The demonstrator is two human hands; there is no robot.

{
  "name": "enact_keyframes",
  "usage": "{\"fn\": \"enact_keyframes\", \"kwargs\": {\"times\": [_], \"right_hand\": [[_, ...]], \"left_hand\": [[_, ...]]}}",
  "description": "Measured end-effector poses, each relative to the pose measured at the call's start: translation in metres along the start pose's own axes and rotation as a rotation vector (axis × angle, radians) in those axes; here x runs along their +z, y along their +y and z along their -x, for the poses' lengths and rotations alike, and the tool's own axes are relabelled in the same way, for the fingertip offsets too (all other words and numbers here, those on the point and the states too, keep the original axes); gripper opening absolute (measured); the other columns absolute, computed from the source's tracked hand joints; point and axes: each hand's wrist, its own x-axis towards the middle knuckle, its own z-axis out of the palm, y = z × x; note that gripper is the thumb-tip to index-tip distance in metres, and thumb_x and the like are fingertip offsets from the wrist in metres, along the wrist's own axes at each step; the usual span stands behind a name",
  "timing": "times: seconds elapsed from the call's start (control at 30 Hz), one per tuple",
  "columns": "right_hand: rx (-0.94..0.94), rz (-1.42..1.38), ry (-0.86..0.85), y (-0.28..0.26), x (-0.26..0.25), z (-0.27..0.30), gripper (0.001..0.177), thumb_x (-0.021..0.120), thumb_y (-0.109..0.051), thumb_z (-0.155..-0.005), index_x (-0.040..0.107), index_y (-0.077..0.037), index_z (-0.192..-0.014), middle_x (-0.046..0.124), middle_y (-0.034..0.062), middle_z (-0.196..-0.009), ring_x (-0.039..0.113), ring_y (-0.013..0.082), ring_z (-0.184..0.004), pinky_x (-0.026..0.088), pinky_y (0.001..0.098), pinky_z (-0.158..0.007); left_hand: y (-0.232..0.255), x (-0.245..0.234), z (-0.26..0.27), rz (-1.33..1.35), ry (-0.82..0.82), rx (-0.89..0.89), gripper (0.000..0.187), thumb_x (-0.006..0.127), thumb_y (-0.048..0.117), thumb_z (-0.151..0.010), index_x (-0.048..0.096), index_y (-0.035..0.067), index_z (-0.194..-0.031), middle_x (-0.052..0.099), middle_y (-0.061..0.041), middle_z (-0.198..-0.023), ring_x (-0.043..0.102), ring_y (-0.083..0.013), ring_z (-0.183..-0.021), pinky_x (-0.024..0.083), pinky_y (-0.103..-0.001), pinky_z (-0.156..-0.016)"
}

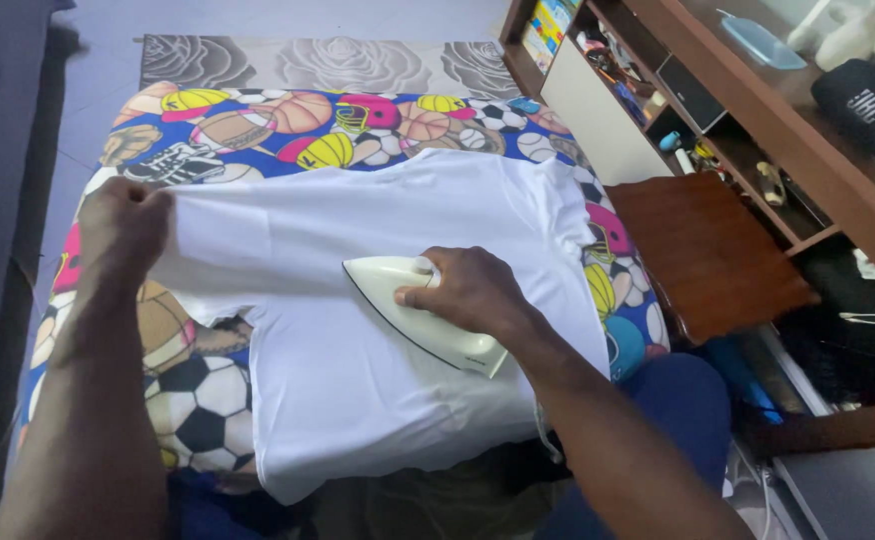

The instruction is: Iron a white t-shirt on a bed and then fold it neatly.

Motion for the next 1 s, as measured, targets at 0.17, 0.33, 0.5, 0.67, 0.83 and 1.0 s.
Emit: {"fn": "enact_keyframes", "kwargs": {"times": [0.17,0.33,0.5,0.67,0.83,1.0], "right_hand": [[-0.050,-0.152,-0.020,0.022,-0.025,0.008,0.063,0.077,-0.058,-0.067,0.077,-0.016,-0.114,0.081,0.0085,-0.087,0.079,0.0242,-0.078,0.059,0.0375,-0.075],[-0.012,0.041,0.043,0.067,-0.063,-0.022,0.067,0.081,-0.063,-0.066,0.078,-0.015,-0.113,0.079,0.0098,-0.087,0.077,0.0237,-0.078,0.058,0.0378,-0.076],[-0.097,0.140,0.168,0.076,-0.087,-0.095,0.067,0.081,-0.067,-0.068,0.080,-0.017,-0.113,0.077,0.0111,-0.094,0.072,0.0256,-0.083,0.054,0.0407,-0.078],[-0.329,0.033,0.016,0.066,-0.056,-0.167,0.066,0.081,-0.063,-0.067,0.076,-0.014,-0.112,0.077,0.0092,-0.093,0.075,0.0243,-0.086,0.057,0.0397,-0.079],[-0.463,0.219,0.143,0.077,-0.044,-0.221,0.067,0.086,-0.060,-0.066,0.075,-0.017,-0.117,0.076,0.0109,-0.094,0.071,0.0297,-0.088,0.054,0.0435,-0.080],[-0.348,0.301,0.074,0.071,-0.058,-0.228,0.059,0.083,-0.059,-0.070,0.077,-0.018,-0.112,0.077,0.0095,-0.096,0.072,0.0289,-0.091,0.054,0.0439,-0.084]], "left_hand": [[-0.016,-0.090,0.046,-0.275,0.078,-0.053,0.026,0.073,0.023,-0.095,0.076,0.000,-0.106,0.072,-0.024,-0.098,0.071,-0.0381,-0.091,0.053,-0.047,-0.082],[-0.008,-0.117,0.073,-0.334,-0.022,-0.360,0.029,0.065,0.027,-0.102,0.075,0.000,-0.104,0.075,-0.025,-0.100,0.074,-0.0410,-0.090,0.054,-0.054,-0.079],[0.021,-0.085,0.058,-0.869,-0.022,-0.113,0.034,0.061,0.034,-0.100,0.080,0.006,-0.100,0.076,-0.024,-0.098,0.074,-0.0415,-0.089,0.054,-0.055,-0.081],[0.072,-0.009,0.076,-0.556,-0.171,0.348,0.033,0.065,0.041,-0.095,0.075,0.009,-0.090,0.074,-0.016,-0.088,0.071,-0.0380,-0.083,0.054,-0.052,-0.072],[0.120,0.070,0.125,-0.279,-0.258,0.663,0.024,0.069,0.034,-0.091,0.069,0.012,-0.081,0.070,-0.011,-0.083,0.068,-0.0351,-0.078,0.050,-0.051,-0.069],[0.185,0.168,0.175,-0.020,-0.288,0.803,0.021,0.069,0.030,-0.091,0.067,0.010,-0.085,0.063,-0.013,-0.090,0.063,-0.0345,-0.090,0.048,-0.050,-0.077]]}}
